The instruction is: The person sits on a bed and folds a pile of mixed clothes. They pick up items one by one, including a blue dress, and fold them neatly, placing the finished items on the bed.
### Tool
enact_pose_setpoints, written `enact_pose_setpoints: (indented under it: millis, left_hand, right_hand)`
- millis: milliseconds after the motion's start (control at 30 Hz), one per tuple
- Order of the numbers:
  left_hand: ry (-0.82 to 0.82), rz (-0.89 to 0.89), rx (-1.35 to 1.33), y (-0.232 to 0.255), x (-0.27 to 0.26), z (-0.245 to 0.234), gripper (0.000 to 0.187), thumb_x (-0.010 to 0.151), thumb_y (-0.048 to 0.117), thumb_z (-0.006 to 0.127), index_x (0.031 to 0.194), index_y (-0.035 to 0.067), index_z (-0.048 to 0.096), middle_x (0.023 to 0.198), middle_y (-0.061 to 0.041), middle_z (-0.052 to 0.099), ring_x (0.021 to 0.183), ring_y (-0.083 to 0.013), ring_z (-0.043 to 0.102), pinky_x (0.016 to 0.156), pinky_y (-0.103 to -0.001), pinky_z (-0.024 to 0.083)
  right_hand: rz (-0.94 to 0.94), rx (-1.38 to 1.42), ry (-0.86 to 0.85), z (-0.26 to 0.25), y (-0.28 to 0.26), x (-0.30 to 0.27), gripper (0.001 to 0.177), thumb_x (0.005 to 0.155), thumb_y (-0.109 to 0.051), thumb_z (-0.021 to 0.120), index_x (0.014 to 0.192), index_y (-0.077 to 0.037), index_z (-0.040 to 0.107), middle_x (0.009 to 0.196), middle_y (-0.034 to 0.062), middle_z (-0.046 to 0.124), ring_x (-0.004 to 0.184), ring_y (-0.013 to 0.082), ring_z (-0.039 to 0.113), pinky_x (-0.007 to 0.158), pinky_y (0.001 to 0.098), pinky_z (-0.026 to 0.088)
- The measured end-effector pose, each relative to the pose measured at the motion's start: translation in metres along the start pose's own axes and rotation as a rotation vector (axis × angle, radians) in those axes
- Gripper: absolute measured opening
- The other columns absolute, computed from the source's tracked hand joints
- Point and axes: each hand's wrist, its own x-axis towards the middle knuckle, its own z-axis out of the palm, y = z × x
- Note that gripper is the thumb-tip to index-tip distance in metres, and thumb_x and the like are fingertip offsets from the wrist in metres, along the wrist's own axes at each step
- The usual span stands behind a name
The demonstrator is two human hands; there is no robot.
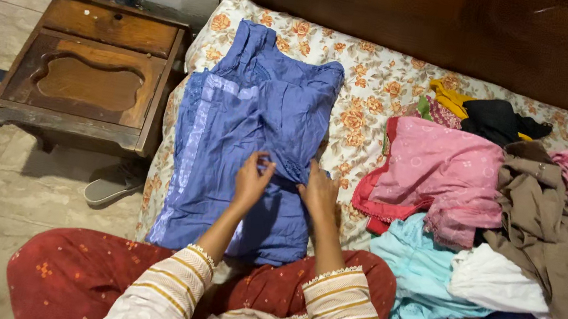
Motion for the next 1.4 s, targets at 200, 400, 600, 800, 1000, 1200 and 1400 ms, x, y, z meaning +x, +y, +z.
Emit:
enact_pose_setpoints:
  millis: [200,400,600,800,1000,1200,1400]
  left_hand:
    - [-0.374,-0.366,-0.640,-0.048,-0.026,0.040,0.054,0.099,0.049,0.069,0.128,0.003,0.065,0.097,-0.013,0.067,0.073,-0.0182,0.059,0.061,-0.037,0.046]
    - [-0.372,-0.551,-0.624,-0.038,-0.027,0.003,0.065,0.094,0.040,0.078,0.137,-0.001,0.050,0.120,-0.009,0.064,0.110,-0.0219,0.064,0.093,-0.040,0.053]
    - [-0.479,-0.669,-1.079,-0.023,-0.038,-0.047,0.039,0.080,0.012,0.077,0.116,0.003,0.063,0.099,-0.011,0.072,0.086,-0.0234,0.072,0.078,-0.040,0.062]
    - [-0.424,-0.735,-1.193,-0.021,-0.038,-0.050,0.024,0.086,0.017,0.074,0.105,0.004,0.066,0.087,-0.009,0.072,0.072,-0.0211,0.072,0.069,-0.038,0.062]
    - [-0.443,-0.742,-1.244,-0.024,-0.041,-0.044,0.028,0.093,0.025,0.073,0.106,0.001,0.066,0.090,-0.010,0.074,0.073,-0.0221,0.072,0.069,-0.038,0.060]
    - [-0.294,-0.388,-0.838,-0.032,-0.051,-0.033,0.046,0.090,0.027,0.075,0.124,-0.001,0.064,0.111,-0.008,0.074,0.100,-0.0180,0.068,0.090,-0.033,0.053]
    - [-0.084,-0.141,0.030,-0.045,-0.064,-0.033,0.066,0.080,0.037,0.085,0.129,0.000,0.059,0.107,-0.020,0.072,0.100,-0.0360,0.069,0.087,-0.044,0.054]
  right_hand:
    - [-0.096,-0.033,0.115,-0.021,-0.038,-0.047,0.053,0.067,-0.027,0.090,0.104,-0.001,0.061,0.089,0.0166,0.070,0.086,0.0366,0.069,0.079,0.0509,0.048]
    - [-0.078,0.615,-0.144,-0.018,-0.061,-0.084,0.034,0.080,-0.026,0.080,0.104,-0.005,0.069,0.076,0.0120,0.071,0.067,0.0306,0.068,0.062,0.0408,0.054]
    - [0.093,0.413,0.379,0.025,0.011,-0.057,0.028,0.094,-0.033,0.072,0.098,-0.006,0.074,0.081,0.0122,0.073,0.072,0.0229,0.069,0.065,0.0357,0.054]
    - [0.511,1.140,-0.227,0.072,0.006,-0.042,0.052,0.101,-0.057,0.057,0.106,-0.007,0.070,0.086,0.0072,0.070,0.073,0.0185,0.065,0.064,0.0338,0.051]
    - [0.664,1.529,-0.388,0.073,-0.007,-0.054,0.049,0.095,-0.050,0.065,0.127,-0.013,0.062,0.109,0.0040,0.070,0.091,0.0182,0.064,0.072,0.0352,0.051]
    - [0.449,0.777,0.079,0.039,0.001,-0.064,0.059,0.096,-0.023,0.067,0.148,-0.011,0.043,0.104,0.0223,0.069,0.092,0.0360,0.065,0.077,0.0452,0.051]
    - [0.161,0.204,-0.103,0.044,0.006,-0.087,0.076,0.091,-0.002,0.060,0.160,-0.019,0.035,0.105,0.0295,0.066,0.093,0.0444,0.067,0.082,0.0514,0.053]
